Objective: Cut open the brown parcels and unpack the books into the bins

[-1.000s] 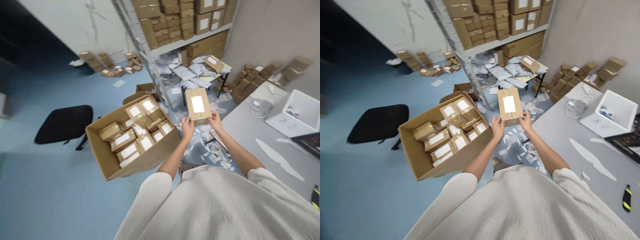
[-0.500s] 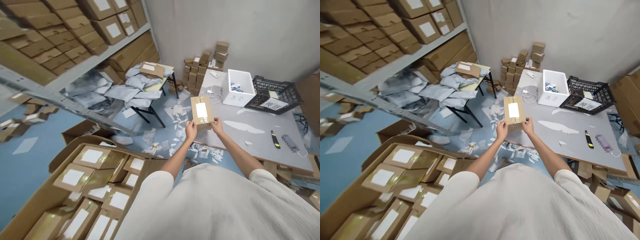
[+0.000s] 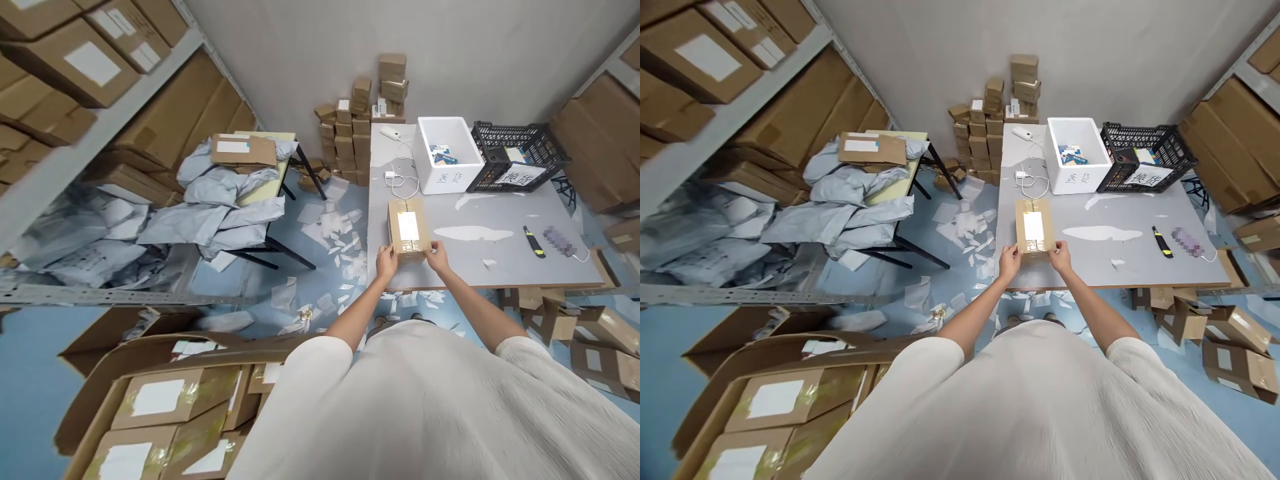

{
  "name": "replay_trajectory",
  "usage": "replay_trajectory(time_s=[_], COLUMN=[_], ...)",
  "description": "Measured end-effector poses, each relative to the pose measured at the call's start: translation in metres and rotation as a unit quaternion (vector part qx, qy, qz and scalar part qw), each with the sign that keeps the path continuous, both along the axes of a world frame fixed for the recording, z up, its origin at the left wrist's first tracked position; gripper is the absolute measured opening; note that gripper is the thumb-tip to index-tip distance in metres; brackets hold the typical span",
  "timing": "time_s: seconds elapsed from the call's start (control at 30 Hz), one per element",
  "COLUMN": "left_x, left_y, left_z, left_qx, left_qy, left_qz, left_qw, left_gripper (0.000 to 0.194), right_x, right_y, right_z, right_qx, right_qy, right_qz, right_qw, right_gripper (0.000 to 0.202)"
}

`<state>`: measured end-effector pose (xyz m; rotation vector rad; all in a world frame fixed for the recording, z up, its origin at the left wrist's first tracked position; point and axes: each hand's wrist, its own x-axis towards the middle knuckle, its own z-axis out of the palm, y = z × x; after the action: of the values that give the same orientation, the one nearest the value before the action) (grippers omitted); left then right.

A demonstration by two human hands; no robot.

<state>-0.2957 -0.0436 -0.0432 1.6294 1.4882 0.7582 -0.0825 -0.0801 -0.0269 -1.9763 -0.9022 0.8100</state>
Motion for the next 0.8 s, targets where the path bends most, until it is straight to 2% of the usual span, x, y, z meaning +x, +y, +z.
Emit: replay_trajectory(time_s=[0.33, 0.57, 0.67, 0.8], left_x=[0.029, 0.054, 0.065, 0.073], left_y=[0.033, 0.047, 0.052, 0.052], left_z=[-0.009, -0.012, -0.013, -0.013], left_qx=[-0.002, -0.005, -0.008, -0.017], left_qy=[-0.001, 0.006, 0.006, -0.012], left_qz=[0.007, 0.048, 0.063, 0.108], left_qw=[1.000, 0.999, 0.998, 0.994], left_gripper=[0.032, 0.036, 0.034, 0.040], right_x=[0.036, 0.069, 0.078, 0.082], right_y=[0.024, 0.051, 0.059, 0.064], right_z=[-0.005, -0.009, -0.009, -0.004], right_qx=[0.004, -0.027, -0.040, -0.037], right_qy=[-0.056, -0.059, -0.058, -0.145], right_qz=[0.028, 0.073, 0.095, 0.123], right_qw=[0.998, 0.995, 0.993, 0.981], right_gripper=[0.037, 0.042, 0.047, 0.063])
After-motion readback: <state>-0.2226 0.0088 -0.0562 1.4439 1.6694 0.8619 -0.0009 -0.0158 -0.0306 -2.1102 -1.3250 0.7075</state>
